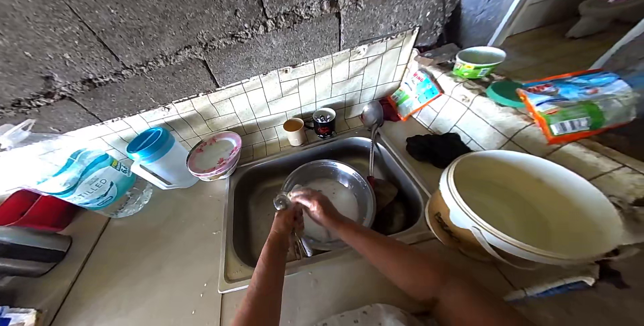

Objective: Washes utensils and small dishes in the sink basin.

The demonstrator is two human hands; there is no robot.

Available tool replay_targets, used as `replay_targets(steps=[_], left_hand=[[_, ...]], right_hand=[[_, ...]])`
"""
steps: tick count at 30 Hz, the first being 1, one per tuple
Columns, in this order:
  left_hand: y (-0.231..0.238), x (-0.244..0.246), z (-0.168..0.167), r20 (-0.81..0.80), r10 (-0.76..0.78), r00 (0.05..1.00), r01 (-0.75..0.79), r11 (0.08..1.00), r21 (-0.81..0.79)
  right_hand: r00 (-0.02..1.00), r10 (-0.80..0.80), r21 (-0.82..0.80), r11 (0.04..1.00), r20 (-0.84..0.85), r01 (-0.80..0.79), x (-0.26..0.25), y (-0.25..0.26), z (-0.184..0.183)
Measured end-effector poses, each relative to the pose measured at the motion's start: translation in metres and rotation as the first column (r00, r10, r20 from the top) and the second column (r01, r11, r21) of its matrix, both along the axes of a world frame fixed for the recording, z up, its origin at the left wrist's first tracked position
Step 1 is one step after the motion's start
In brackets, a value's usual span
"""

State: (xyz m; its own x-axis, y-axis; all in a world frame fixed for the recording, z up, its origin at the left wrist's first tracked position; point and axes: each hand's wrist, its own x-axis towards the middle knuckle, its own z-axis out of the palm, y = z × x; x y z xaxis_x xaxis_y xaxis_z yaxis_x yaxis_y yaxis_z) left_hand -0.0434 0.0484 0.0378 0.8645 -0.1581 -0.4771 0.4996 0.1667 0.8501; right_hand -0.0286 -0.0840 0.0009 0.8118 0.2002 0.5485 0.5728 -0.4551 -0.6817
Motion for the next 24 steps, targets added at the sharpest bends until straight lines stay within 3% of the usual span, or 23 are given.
replay_targets(steps=[2,4,10,12,14,16,17,19,22,24], left_hand=[[-0.004,-0.003,0.002,-0.001,-0.012,1.0,0.012,1.0,0.002],[-0.004,-0.002,0.004,0.023,-0.026,0.999,0.026,1.0,-0.01],[-0.005,0.001,0.008,-0.014,0.013,1.0,-0.012,0.998,0.06],[-0.009,0.0,0.006,-0.02,-0.014,1.0,0.015,0.997,0.071],[-0.01,0.001,0.007,0.014,-0.005,1.0,0.004,0.997,0.078],[-0.01,0.005,0.01,0.088,0.082,0.993,-0.089,0.992,0.084],[-0.01,0.009,0.009,0.126,0.13,0.983,-0.139,0.988,0.067],[-0.011,0.017,0.008,0.162,0.202,0.966,-0.199,0.979,-0.034],[-0.017,0.023,0.012,0.144,0.244,0.959,-0.223,0.964,-0.145],[-0.017,0.028,0.01,0.131,0.283,0.95,-0.257,0.949,-0.181]], right_hand=[[0.99,-0.101,0.048,0.993,-0.099,0.106,0.014,-0.009,0.0],[0.983,-0.173,0.059,0.982,-0.066,0.177,0.017,-0.008,-0.003],[0.968,0.005,-0.078,0.997,0.252,0.015,-0.003,-0.003,-0.018],[0.99,-0.043,-0.004,0.999,0.131,0.044,0.005,-0.008,-0.014],[0.967,-0.159,0.067,0.982,-0.197,0.175,0.013,-0.014,0.003],[0.739,-0.074,0.186,0.947,-0.669,0.263,0.019,-0.017,0.029],[0.664,0.019,0.283,0.913,-0.748,0.293,0.018,-0.013,0.032],[0.65,0.16,0.368,0.909,-0.743,0.196,0.01,-0.003,0.037],[0.73,0.117,0.072,0.993,-0.673,-0.093,0.004,0.015,0.041],[0.778,0.046,-0.069,0.991,-0.627,-0.114,-0.001,0.023,0.042]])
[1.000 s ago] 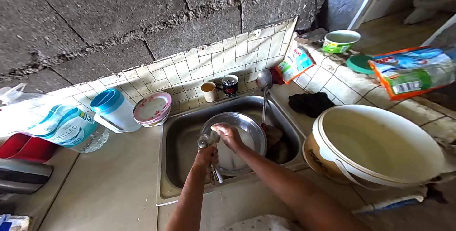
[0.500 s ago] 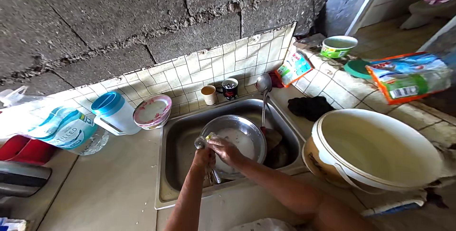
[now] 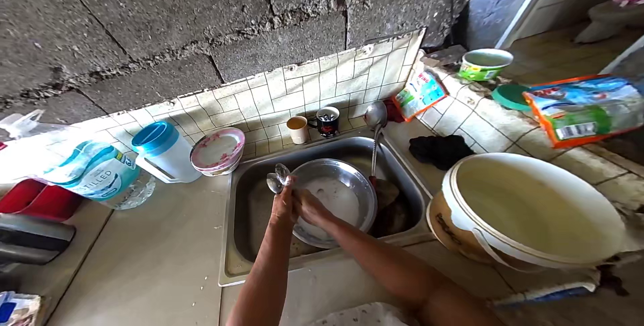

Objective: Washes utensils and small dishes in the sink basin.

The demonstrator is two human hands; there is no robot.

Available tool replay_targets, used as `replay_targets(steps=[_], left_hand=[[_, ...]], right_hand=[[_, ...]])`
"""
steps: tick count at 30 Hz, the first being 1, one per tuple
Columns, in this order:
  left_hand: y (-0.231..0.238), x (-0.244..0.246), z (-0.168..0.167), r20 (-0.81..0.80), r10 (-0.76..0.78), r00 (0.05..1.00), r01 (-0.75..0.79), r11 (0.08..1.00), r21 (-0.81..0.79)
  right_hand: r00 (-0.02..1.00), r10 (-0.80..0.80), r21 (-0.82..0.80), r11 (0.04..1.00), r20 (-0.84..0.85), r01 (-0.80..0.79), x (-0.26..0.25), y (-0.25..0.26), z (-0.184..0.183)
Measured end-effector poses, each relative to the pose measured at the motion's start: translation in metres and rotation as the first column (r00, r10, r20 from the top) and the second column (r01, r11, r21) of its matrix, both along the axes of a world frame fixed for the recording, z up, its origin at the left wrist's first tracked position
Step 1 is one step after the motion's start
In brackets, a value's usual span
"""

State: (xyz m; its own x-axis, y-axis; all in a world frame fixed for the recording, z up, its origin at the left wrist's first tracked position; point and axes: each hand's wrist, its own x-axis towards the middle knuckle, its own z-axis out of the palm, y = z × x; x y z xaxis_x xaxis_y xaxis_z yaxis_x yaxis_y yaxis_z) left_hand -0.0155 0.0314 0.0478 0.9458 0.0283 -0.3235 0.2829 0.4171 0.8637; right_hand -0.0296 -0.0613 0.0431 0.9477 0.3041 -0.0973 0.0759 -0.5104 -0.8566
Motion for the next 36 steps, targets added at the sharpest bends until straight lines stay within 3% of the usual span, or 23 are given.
replay_targets(steps=[4,8,11,16,18,20,22,24,26,28,31,33,36], left_hand=[[0.01,0.005,-0.004,-0.024,0.015,1.0,-0.016,0.998,-0.058],[0.013,0.006,-0.016,0.001,0.055,0.998,-0.053,0.962,-0.267],[0.019,0.011,-0.025,0.057,0.091,0.994,-0.067,0.939,-0.339],[0.027,0.021,-0.02,-0.027,0.159,0.987,-0.158,0.92,-0.359],[0.018,0.02,-0.017,-0.074,0.16,0.984,-0.176,0.922,-0.344],[0.004,0.017,-0.017,-0.08,0.148,0.986,-0.167,0.916,-0.364],[-0.007,0.016,-0.018,-0.062,0.137,0.989,-0.151,0.904,-0.4],[-0.013,0.016,-0.013,-0.05,0.124,0.991,-0.133,0.894,-0.427],[-0.008,0.016,-0.009,0.011,0.01,1.0,-0.005,0.925,-0.379],[0.005,0.013,-0.007,0.061,-0.182,0.981,0.191,0.958,-0.214],[0.022,0.005,-0.005,0.014,-0.339,0.941,0.34,0.939,-0.045],[0.029,-0.002,-0.005,-0.027,-0.321,0.947,0.319,0.946,-0.055],[0.035,-0.01,-0.008,-0.085,-0.273,0.958,0.266,0.96,-0.086]], right_hand=[[0.995,0.058,-0.139,0.988,-0.076,-0.068,-0.013,-0.007,0.006],[0.987,0.106,0.009,0.994,-0.119,-0.106,-0.02,-0.029,-0.005],[0.971,0.158,0.015,0.987,-0.178,-0.157,-0.023,-0.048,-0.007],[0.912,0.326,-0.207,0.902,-0.248,-0.379,-0.005,-0.085,-0.018],[0.945,0.253,-0.127,0.951,-0.208,-0.282,-0.003,-0.086,-0.011],[0.963,0.113,0.086,0.992,-0.245,-0.095,-0.005,-0.076,0.004],[0.94,0.107,0.236,0.971,-0.323,-0.03,-0.006,-0.064,0.011],[0.914,0.123,0.275,0.961,-0.387,-0.013,-0.001,-0.06,0.014],[0.897,0.089,0.316,0.947,-0.433,0.059,0.008,-0.065,0.02],[0.905,0.046,0.367,0.922,-0.424,0.126,0.019,-0.077,0.034],[0.964,-0.12,0.302,0.934,-0.238,0.191,0.042,-0.1,0.066],[0.957,-0.273,0.151,0.946,-0.096,0.285,0.064,-0.115,0.091],[0.87,-0.493,-0.031,0.869,-0.008,0.493,0.107,-0.131,0.114]])
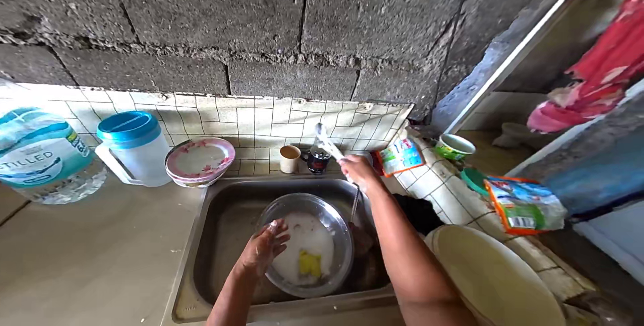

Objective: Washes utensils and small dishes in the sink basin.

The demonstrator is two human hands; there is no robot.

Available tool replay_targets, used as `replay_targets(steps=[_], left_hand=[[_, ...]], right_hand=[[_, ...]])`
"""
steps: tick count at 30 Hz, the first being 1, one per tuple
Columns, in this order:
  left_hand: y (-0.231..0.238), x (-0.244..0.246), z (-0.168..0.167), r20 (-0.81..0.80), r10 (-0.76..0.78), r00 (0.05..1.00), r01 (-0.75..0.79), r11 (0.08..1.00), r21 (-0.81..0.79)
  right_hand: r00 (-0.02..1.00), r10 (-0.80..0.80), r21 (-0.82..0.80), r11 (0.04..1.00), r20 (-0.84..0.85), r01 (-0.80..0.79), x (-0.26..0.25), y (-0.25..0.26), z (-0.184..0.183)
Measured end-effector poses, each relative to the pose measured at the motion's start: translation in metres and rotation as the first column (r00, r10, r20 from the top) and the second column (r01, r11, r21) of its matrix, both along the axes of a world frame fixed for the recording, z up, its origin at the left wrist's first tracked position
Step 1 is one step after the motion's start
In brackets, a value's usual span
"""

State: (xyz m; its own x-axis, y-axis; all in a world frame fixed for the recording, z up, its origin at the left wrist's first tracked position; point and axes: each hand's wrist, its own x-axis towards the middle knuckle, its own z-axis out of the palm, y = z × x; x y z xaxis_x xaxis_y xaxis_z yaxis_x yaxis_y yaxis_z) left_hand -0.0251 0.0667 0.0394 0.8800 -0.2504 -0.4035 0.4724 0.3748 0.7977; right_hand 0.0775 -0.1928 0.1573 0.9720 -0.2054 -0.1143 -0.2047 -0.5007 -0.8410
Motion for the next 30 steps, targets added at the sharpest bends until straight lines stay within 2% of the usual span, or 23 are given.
replay_targets(steps=[3,4,6,8,10,12,14,15,17,18,20,21,22,23,24,26,28,30], left_hand=[[0.004,-0.004,-0.005,-0.028,0.005,1.0,-0.006,1.0,-0.02],[0.006,-0.005,-0.007,-0.039,0.009,0.999,-0.01,0.999,-0.034],[0.01,-0.005,-0.011,-0.06,0.026,0.998,-0.03,0.998,-0.051],[0.015,-0.004,-0.011,-0.077,0.047,0.996,-0.051,0.998,-0.048],[0.017,-0.004,-0.011,-0.093,0.068,0.993,-0.072,0.997,-0.039],[0.017,-0.002,-0.011,-0.106,0.073,0.992,-0.078,0.996,-0.038],[0.014,0.002,-0.015,-0.12,0.062,0.991,-0.065,0.998,-0.021],[0.011,0.005,-0.018,-0.133,0.056,0.99,-0.057,0.998,-0.004],[0.004,0.013,-0.028,-0.169,0.057,0.984,-0.048,0.997,0.056],[0.0,0.018,-0.034,-0.19,0.06,0.98,-0.042,0.994,0.098],[-0.009,0.026,-0.044,-0.22,0.039,0.975,0.014,0.972,0.233],[-0.015,0.028,-0.05,-0.225,0.016,0.974,0.06,0.943,0.328],[-0.021,0.03,-0.056,-0.232,-0.017,0.973,0.119,0.893,0.434],[-0.026,0.032,-0.063,-0.245,-0.064,0.967,0.19,0.825,0.533],[-0.032,0.034,-0.07,-0.27,-0.124,0.955,0.27,0.746,0.609],[-0.047,0.038,-0.08,-0.33,-0.216,0.919,0.394,0.562,0.727],[-0.064,0.038,-0.091,-0.332,-0.253,0.909,0.411,0.394,0.822],[-0.075,0.034,-0.107,-0.252,-0.326,0.911,0.351,0.291,0.89]], right_hand=[[0.989,-0.131,-0.045,0.991,-0.065,0.128,0.039,-0.011,-0.002],[0.983,-0.157,-0.006,0.988,-0.095,0.157,0.048,-0.011,-0.004],[0.964,-0.211,0.186,0.953,-0.16,0.24,0.06,-0.009,-0.007],[0.944,-0.259,0.467,0.822,-0.204,0.327,0.065,-0.006,-0.006],[0.94,-0.279,0.686,0.646,-0.195,0.334,0.068,-0.005,-0.007],[0.947,-0.276,0.799,0.527,-0.162,0.29,0.07,-0.005,-0.01],[0.947,-0.301,0.839,0.481,-0.115,0.255,0.069,-0.005,-0.015],[0.942,-0.327,0.828,0.505,-0.076,0.242,0.067,-0.004,-0.02],[0.935,-0.353,0.721,0.645,-0.014,0.254,0.058,-0.001,-0.038],[0.947,-0.32,0.608,0.75,-0.012,0.261,0.05,0.0,-0.053],[0.982,-0.159,0.282,0.942,-0.105,0.183,0.03,0.007,-0.096],[0.978,-0.068,0.098,0.991,-0.197,0.089,0.019,0.012,-0.123],[0.946,0.037,-0.06,0.996,-0.322,-0.06,0.006,0.017,-0.149],[0.878,0.151,-0.159,0.956,-0.455,-0.247,-0.007,0.022,-0.172],[0.781,0.253,-0.191,0.884,-0.571,-0.427,-0.022,0.029,-0.188],[0.609,0.378,-0.241,0.677,-0.698,-0.696,-0.049,0.042,-0.212],[0.504,0.417,-0.247,0.532,-0.757,-0.81,-0.062,0.053,-0.22],[0.539,0.409,-0.28,0.541,-0.736,-0.793,-0.061,0.05,-0.222]])
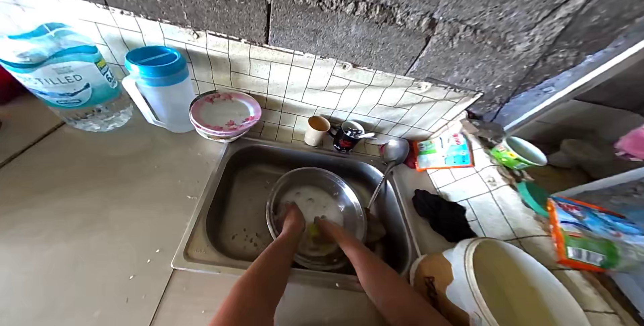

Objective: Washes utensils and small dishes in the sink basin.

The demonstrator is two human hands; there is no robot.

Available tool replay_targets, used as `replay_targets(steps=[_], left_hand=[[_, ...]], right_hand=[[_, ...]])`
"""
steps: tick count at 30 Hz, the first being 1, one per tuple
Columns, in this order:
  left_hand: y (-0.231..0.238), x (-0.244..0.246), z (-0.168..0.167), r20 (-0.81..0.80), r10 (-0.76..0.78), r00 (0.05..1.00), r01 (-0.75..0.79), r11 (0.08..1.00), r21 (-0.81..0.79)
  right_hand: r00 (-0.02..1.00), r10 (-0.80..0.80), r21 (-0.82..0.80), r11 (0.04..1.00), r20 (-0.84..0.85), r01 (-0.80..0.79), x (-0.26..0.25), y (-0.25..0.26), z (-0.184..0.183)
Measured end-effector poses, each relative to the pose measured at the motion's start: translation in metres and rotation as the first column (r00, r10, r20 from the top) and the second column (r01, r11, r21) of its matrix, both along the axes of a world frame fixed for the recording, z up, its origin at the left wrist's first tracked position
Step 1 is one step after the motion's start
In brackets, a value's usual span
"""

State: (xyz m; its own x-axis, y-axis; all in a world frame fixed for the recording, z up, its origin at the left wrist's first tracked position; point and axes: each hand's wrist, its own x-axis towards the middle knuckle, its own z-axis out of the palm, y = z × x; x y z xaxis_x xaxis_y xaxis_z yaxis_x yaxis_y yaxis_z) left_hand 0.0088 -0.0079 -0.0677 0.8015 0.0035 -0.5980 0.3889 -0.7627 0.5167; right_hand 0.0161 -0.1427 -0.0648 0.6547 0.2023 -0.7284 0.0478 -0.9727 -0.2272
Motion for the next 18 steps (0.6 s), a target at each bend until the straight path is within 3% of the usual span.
replay_targets(steps=[2,3,5,6,9,13,18], left_hand=[[-0.001,-0.001,-0.005,0.076,-0.068,0.995,0.07,0.997,-0.018],[-0.001,0.0,-0.006,0.096,-0.022,0.995,0.029,0.997,-0.071],[0.002,0.002,-0.01,0.116,0.218,0.969,-0.193,0.962,-0.195],[0.003,0.003,-0.009,0.103,0.3,0.948,-0.28,0.944,-0.173],[-0.003,0.003,0.007,-0.048,0.218,0.975,-0.218,0.976,0.019],[-0.002,-0.003,0.014,-0.149,0.198,0.969,-0.207,0.977,-0.046],[-0.003,0.002,0.014,-0.199,0.173,0.965,-0.198,0.974,-0.11]], right_hand=[[0.984,-0.109,-0.025,0.993,0.142,0.114,0.004,-0.009,0.001],[0.964,-0.146,-0.033,0.987,0.224,0.157,0.006,-0.013,0.0],[0.947,-0.142,-0.013,0.988,0.287,0.152,0.005,-0.015,-0.007],[0.96,-0.112,0.017,0.994,0.257,0.112,0.002,-0.012,-0.01],[0.981,0.019,0.085,0.996,0.191,-0.036,-0.003,0.001,-0.014],[0.972,-0.059,0.011,0.998,0.227,0.058,-0.003,0.009,-0.012],[0.984,0.102,0.01,0.994,0.145,-0.105,-0.017,0.027,-0.009]])
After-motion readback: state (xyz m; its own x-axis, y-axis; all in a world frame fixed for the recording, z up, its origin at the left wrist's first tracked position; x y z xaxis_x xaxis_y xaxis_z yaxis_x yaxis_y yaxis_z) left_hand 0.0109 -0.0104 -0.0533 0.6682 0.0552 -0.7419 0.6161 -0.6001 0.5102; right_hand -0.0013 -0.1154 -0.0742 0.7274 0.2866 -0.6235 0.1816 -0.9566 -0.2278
